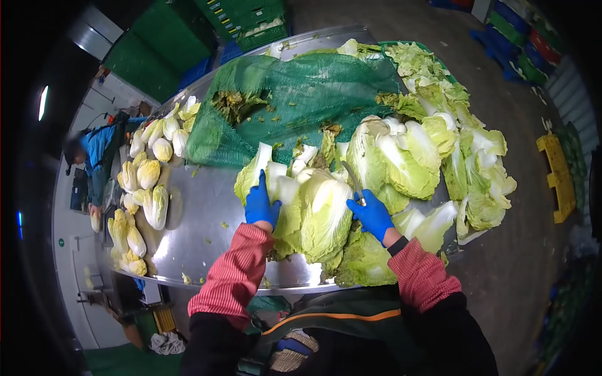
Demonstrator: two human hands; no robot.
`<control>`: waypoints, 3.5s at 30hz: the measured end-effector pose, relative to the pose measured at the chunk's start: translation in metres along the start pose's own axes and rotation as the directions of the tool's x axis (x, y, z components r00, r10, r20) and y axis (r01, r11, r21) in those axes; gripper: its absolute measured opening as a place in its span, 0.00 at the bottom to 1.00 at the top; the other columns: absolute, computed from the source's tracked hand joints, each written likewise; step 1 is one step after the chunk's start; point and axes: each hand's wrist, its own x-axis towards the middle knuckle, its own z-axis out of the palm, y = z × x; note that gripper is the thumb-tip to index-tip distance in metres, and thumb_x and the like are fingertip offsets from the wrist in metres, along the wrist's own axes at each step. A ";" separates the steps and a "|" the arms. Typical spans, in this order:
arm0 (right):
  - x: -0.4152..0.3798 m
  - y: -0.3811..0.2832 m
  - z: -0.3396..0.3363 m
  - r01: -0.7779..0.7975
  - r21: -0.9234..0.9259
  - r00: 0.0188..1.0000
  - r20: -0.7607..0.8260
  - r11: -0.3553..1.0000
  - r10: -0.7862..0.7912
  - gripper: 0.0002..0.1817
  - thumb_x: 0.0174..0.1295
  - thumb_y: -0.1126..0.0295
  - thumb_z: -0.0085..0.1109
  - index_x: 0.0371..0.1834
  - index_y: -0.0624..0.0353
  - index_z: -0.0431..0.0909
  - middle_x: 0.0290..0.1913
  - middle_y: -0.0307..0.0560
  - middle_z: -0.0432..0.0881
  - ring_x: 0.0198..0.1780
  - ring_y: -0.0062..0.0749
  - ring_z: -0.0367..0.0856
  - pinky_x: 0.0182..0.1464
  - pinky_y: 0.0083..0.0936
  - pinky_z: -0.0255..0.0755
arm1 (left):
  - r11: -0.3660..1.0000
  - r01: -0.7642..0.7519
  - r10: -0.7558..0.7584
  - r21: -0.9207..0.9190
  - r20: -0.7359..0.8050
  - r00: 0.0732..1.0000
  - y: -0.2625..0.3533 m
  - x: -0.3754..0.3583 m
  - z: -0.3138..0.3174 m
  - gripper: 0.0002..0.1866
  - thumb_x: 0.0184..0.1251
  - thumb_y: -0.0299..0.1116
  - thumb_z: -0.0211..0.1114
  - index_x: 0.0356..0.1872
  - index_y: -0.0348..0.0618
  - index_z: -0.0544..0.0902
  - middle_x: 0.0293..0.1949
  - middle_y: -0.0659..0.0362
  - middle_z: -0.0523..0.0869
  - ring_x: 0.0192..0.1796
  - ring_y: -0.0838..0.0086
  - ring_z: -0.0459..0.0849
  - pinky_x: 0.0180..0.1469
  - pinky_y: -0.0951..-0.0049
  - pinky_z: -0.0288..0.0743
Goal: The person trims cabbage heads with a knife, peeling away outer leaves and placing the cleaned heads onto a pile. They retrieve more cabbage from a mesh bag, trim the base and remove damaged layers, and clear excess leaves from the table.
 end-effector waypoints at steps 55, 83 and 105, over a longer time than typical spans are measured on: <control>-0.050 -0.110 0.014 0.459 -0.206 0.888 0.102 0.864 -0.448 0.32 0.58 0.57 0.69 0.64 0.56 0.71 0.32 0.40 0.76 0.30 0.21 0.74 0.37 0.24 0.75 | -0.452 0.429 0.285 -0.782 0.329 0.900 0.057 -0.042 -0.023 0.41 0.69 0.65 0.48 0.71 0.41 0.61 0.66 0.48 0.71 0.65 0.58 0.73 0.68 0.58 0.66; -0.062 -0.096 0.003 0.270 0.009 0.963 -0.028 0.963 -0.270 0.15 0.56 0.65 0.59 0.43 0.61 0.74 0.25 0.47 0.77 0.24 0.33 0.79 0.29 0.30 0.74 | -0.533 0.429 0.158 -0.729 0.413 0.897 0.049 -0.074 -0.044 0.40 0.68 0.60 0.53 0.73 0.45 0.60 0.68 0.48 0.69 0.67 0.54 0.70 0.70 0.52 0.64; -0.048 -0.091 0.022 0.467 -0.226 0.872 -0.043 0.855 -0.488 0.17 0.56 0.67 0.60 0.48 0.62 0.75 0.29 0.52 0.81 0.29 0.38 0.80 0.35 0.31 0.75 | -0.315 0.374 -0.051 -0.872 0.409 0.911 0.050 -0.060 -0.014 0.40 0.66 0.59 0.56 0.71 0.41 0.62 0.64 0.49 0.73 0.63 0.56 0.75 0.67 0.58 0.68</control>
